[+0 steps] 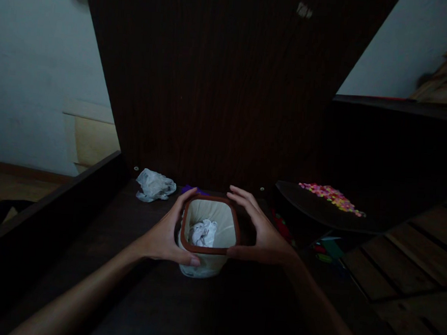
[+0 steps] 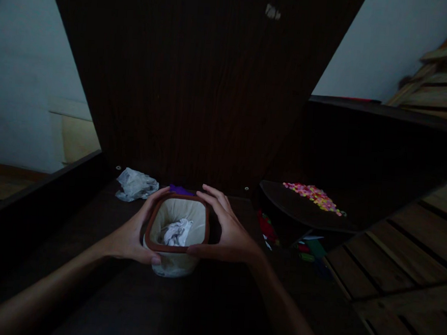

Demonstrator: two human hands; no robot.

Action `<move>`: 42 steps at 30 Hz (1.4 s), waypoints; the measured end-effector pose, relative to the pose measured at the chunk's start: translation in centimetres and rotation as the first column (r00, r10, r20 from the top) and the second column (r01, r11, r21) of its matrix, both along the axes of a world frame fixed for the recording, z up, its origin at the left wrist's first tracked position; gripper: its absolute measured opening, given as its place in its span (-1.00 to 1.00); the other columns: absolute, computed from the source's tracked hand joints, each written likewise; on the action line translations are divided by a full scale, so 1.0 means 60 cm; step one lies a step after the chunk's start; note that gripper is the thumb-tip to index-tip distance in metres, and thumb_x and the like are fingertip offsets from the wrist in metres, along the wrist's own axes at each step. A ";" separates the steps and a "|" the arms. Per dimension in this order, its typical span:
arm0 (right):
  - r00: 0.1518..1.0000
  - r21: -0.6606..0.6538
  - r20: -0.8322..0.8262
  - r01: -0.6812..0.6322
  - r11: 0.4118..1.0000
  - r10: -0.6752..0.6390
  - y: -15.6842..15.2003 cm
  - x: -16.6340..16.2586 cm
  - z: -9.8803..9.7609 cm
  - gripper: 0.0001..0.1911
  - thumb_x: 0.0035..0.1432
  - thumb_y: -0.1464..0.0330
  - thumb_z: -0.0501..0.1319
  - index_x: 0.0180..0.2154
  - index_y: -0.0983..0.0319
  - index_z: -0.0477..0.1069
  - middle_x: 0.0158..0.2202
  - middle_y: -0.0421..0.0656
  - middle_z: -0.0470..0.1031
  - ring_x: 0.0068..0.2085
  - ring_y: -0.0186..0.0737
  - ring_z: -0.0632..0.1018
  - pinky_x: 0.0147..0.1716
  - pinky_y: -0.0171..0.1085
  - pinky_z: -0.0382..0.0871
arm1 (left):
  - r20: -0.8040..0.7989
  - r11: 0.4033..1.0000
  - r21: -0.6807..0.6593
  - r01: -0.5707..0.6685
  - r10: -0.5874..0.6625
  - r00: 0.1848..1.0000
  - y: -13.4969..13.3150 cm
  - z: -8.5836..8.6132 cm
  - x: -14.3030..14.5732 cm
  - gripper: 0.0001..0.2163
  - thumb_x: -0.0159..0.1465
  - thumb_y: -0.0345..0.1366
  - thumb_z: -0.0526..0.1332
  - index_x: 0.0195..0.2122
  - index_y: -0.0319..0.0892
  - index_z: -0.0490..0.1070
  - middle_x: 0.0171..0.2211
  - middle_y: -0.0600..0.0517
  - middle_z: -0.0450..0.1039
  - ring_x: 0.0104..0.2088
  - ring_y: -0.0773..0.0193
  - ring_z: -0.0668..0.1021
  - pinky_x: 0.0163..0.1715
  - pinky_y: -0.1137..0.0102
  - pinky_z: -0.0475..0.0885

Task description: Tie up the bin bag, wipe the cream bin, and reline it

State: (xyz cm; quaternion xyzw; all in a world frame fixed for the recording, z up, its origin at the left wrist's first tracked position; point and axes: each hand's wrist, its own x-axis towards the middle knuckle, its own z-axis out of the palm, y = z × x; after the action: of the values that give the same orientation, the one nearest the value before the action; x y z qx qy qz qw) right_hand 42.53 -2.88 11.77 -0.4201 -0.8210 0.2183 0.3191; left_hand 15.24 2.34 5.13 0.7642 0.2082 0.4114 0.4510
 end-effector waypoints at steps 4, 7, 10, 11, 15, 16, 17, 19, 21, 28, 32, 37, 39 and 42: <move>1.000 -0.107 -0.004 -0.016 0.994 0.016 0.013 0.004 -0.012 0.34 -0.28 -0.08 0.56 0.42 0.12 0.00 0.48 0.09 -0.10 0.47 0.27 0.03 0.40 0.23 0.02 | 0.045 0.999 -0.007 0.037 -0.036 0.998 -0.001 0.000 0.003 0.27 -0.16 0.06 0.62 0.46 0.00 -0.15 0.43 -0.24 -0.01 0.41 -0.35 0.15 0.40 -0.21 0.02; 1.000 -0.128 -0.006 0.001 0.992 -0.002 0.017 0.001 -0.017 0.42 -0.36 -0.07 0.59 0.43 0.16 -0.03 0.46 0.13 -0.05 0.45 0.29 0.06 0.40 0.21 0.02 | 0.051 0.999 -0.008 0.038 -0.038 0.998 -0.002 0.002 0.005 0.26 -0.14 0.08 0.60 0.46 -0.01 -0.17 0.41 -0.25 0.02 0.40 -0.34 0.18 0.40 -0.20 0.03; 1.000 -0.174 -0.015 -0.015 0.985 0.012 0.020 0.000 -0.021 0.42 -0.36 -0.06 0.59 0.42 0.17 -0.04 0.43 0.13 0.02 0.43 0.28 0.12 0.38 0.21 0.06 | 0.060 0.999 -0.003 0.040 -0.039 0.997 -0.002 0.003 0.007 0.23 -0.11 0.06 0.60 0.46 -0.04 -0.16 0.37 -0.27 0.09 0.36 -0.34 0.24 0.37 -0.21 0.11; 1.000 -0.187 -0.022 -0.026 0.982 0.022 0.021 -0.001 -0.022 0.41 -0.36 -0.05 0.59 0.42 0.17 -0.03 0.41 0.13 0.04 0.42 0.28 0.14 0.38 0.20 0.07 | 0.064 0.999 0.000 0.042 -0.042 0.997 -0.001 0.003 0.007 0.23 -0.10 0.05 0.59 0.45 -0.04 -0.16 0.36 -0.27 0.11 0.35 -0.34 0.26 0.35 -0.21 0.14; 0.998 -0.190 -0.042 -0.052 0.981 0.044 0.027 -0.004 -0.026 0.41 -0.40 -0.05 0.59 0.40 0.16 0.00 0.40 0.13 0.05 0.41 0.28 0.15 0.38 0.20 0.06 | 0.072 0.999 0.013 0.030 -0.031 0.997 -0.002 0.004 0.010 0.19 -0.09 0.04 0.58 0.44 -0.04 -0.13 0.33 -0.26 0.13 0.33 -0.33 0.28 0.33 -0.20 0.17; 0.998 -0.183 -0.040 -0.054 0.982 0.048 0.028 -0.006 -0.027 0.43 -0.42 -0.05 0.60 0.40 0.16 -0.01 0.40 0.13 0.05 0.41 0.29 0.15 0.38 0.20 0.04 | 0.072 1.000 0.013 0.021 -0.022 0.997 -0.003 0.005 0.010 0.19 -0.09 0.05 0.58 0.44 -0.04 -0.12 0.33 -0.26 0.12 0.33 -0.33 0.27 0.34 -0.20 0.16; 0.998 -0.178 -0.037 -0.056 0.982 0.050 0.028 -0.008 -0.028 0.44 -0.43 -0.04 0.60 0.41 0.16 -0.02 0.40 0.13 0.04 0.41 0.29 0.14 0.38 0.21 0.03 | 0.070 1.000 0.013 0.013 -0.013 0.997 -0.003 0.006 0.011 0.20 -0.10 0.05 0.58 0.44 -0.04 -0.12 0.34 -0.25 0.12 0.33 -0.34 0.26 0.34 -0.20 0.15; 0.998 -0.165 -0.038 -0.060 0.984 0.054 0.030 -0.012 -0.029 0.43 -0.43 -0.02 0.61 0.40 0.17 -0.03 0.39 0.13 0.03 0.42 0.27 0.13 0.39 0.20 0.02 | 0.076 1.000 0.014 0.001 -0.002 0.997 -0.004 0.007 0.011 0.22 -0.11 0.06 0.58 0.45 -0.03 -0.14 0.34 -0.25 0.12 0.34 -0.35 0.25 0.35 -0.22 0.12; 0.997 -0.144 -0.050 -0.067 0.987 0.060 0.030 -0.015 -0.031 0.38 -0.40 -0.01 0.60 0.38 0.17 0.01 0.38 0.13 0.05 0.41 0.25 0.15 0.39 0.19 0.03 | 0.087 1.000 0.018 -0.004 0.002 0.996 -0.004 0.007 0.010 0.25 -0.12 0.06 0.59 0.46 -0.02 -0.18 0.36 -0.26 0.09 0.35 -0.36 0.23 0.36 -0.22 0.10; 0.988 -0.056 -0.129 -0.090 0.994 0.082 0.034 -0.022 -0.058 0.27 -0.32 -0.09 0.54 0.32 0.18 0.04 0.33 0.15 0.09 0.37 0.26 0.19 0.34 0.19 0.10 | 0.159 0.989 -0.127 0.072 -0.051 0.986 -0.009 -0.003 0.020 0.41 -0.22 0.14 0.61 0.48 0.00 -0.32 0.45 -0.33 -0.13 0.43 -0.43 0.09 0.39 -0.25 0.02; 0.979 -0.022 -0.189 -0.084 0.996 0.078 0.034 -0.024 -0.075 0.23 -0.27 -0.13 0.51 0.31 0.19 0.02 0.33 0.16 0.08 0.36 0.23 0.21 0.33 0.17 0.11 | 0.213 0.985 -0.150 0.090 -0.057 0.975 -0.011 -0.012 0.032 0.46 -0.26 0.12 0.63 0.48 0.02 -0.38 0.46 -0.35 -0.15 0.44 -0.44 0.08 0.37 -0.27 0.02; 0.979 0.032 -0.199 -0.044 0.999 0.049 0.030 -0.028 -0.084 0.18 -0.25 -0.15 0.49 0.27 0.17 0.05 0.32 0.15 0.11 0.36 0.23 0.22 0.32 0.16 0.14 | 0.228 0.992 -0.115 0.056 -0.029 0.973 -0.011 -0.019 0.036 0.49 -0.27 0.10 0.64 0.48 0.03 -0.44 0.45 -0.35 -0.11 0.43 -0.43 0.10 0.38 -0.26 0.03; 0.978 0.068 -0.201 -0.033 0.997 0.046 0.030 -0.030 -0.086 0.15 -0.25 -0.15 0.49 0.25 0.16 0.07 0.31 0.14 0.13 0.36 0.23 0.22 0.32 0.15 0.14 | 0.202 0.993 -0.110 0.029 -0.006 0.979 -0.011 -0.021 0.035 0.50 -0.28 0.09 0.64 0.48 0.03 -0.44 0.45 -0.33 -0.10 0.43 -0.44 0.09 0.38 -0.28 0.01; 0.976 0.101 -0.213 -0.018 0.995 0.039 0.030 -0.034 -0.089 0.12 -0.25 -0.14 0.49 0.23 0.16 0.08 0.29 0.14 0.15 0.34 0.24 0.24 0.30 0.15 0.16 | 0.170 0.996 -0.086 -0.020 0.035 0.985 -0.012 -0.025 0.034 0.49 -0.28 0.07 0.65 0.49 0.02 -0.42 0.44 -0.32 -0.08 0.43 -0.46 0.07 0.38 -0.30 -0.01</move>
State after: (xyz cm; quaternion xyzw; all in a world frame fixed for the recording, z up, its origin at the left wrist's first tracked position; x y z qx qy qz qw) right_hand 40.51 -1.08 6.45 -0.3661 -0.7974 0.2262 0.4231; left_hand 17.26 1.61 3.66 0.7034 0.1963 0.4726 0.4933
